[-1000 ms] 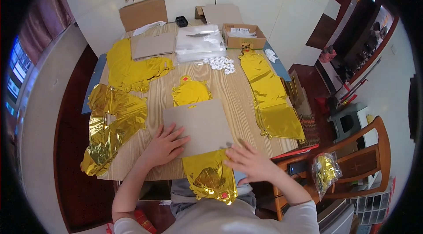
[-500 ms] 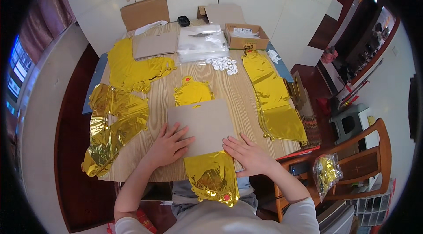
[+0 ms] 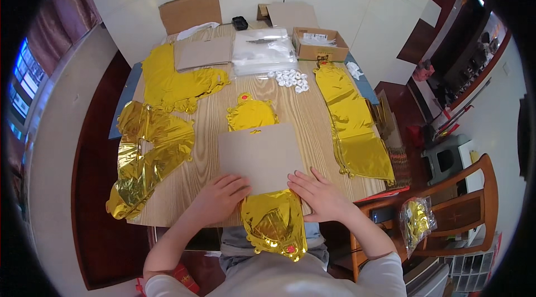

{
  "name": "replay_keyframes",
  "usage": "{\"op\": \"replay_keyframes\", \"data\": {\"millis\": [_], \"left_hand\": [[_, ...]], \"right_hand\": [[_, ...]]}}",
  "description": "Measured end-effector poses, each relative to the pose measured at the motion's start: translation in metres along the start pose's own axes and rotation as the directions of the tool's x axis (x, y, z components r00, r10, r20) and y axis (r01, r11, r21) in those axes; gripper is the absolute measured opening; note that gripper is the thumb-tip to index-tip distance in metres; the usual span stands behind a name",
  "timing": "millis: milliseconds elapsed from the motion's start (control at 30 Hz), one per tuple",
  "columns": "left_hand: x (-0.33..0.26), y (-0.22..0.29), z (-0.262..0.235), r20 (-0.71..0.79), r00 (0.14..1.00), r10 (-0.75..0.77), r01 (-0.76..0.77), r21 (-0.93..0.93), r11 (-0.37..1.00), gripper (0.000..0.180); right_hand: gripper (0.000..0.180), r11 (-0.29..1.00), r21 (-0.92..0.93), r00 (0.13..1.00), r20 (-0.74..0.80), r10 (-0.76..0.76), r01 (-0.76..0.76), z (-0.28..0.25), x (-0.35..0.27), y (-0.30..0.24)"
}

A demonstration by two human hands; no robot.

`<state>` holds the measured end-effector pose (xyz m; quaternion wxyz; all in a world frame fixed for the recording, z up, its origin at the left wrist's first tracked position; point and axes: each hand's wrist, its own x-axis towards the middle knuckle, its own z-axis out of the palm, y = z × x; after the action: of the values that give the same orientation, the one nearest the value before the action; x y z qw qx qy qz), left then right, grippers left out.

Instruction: Folding gold-colored foil sheets into smaller sizes and organizing them on a table for packaging.

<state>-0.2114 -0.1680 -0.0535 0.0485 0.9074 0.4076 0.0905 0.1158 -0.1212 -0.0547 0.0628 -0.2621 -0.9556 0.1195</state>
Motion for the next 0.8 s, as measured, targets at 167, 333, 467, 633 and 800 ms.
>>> {"op": "replay_keyframes", "data": {"millis": [167, 333, 467, 633, 800], "left_hand": [[-0.012, 0.025, -0.028, 0.189, 0.981, -0.040, 0.034, 0.033, 0.999, 0.076], [-0.016, 0.026, -0.021, 0.189, 0.981, -0.049, 0.050, 0.001, 0.999, 0.088], [-0.017, 0.025, -0.012, 0.136, 0.989, -0.055, 0.056, -0.003, 0.998, 0.087], [-0.009, 0.043, -0.009, 0.084, 0.989, -0.118, 0.110, 0.092, 0.990, 0.083], [-0.010, 0.037, 0.008, -0.097, 0.991, -0.093, 0.102, 0.089, 0.991, 0.071]], "right_hand": [[0.086, 1.000, -0.020, 1.000, 0.014, 0.010, -0.010, -0.001, -0.001, -0.001], [0.085, 1.000, -0.027, 1.000, -0.019, -0.001, 0.000, 0.003, -0.002, -0.001], [0.084, 1.000, -0.027, 1.000, -0.029, -0.002, 0.001, 0.004, -0.002, -0.001], [0.080, 1.000, -0.004, 0.999, -0.050, 0.004, -0.004, 0.003, -0.001, -0.002], [0.070, 1.000, -0.018, 0.993, -0.114, -0.002, 0.000, 0.005, 0.001, -0.002]]}}
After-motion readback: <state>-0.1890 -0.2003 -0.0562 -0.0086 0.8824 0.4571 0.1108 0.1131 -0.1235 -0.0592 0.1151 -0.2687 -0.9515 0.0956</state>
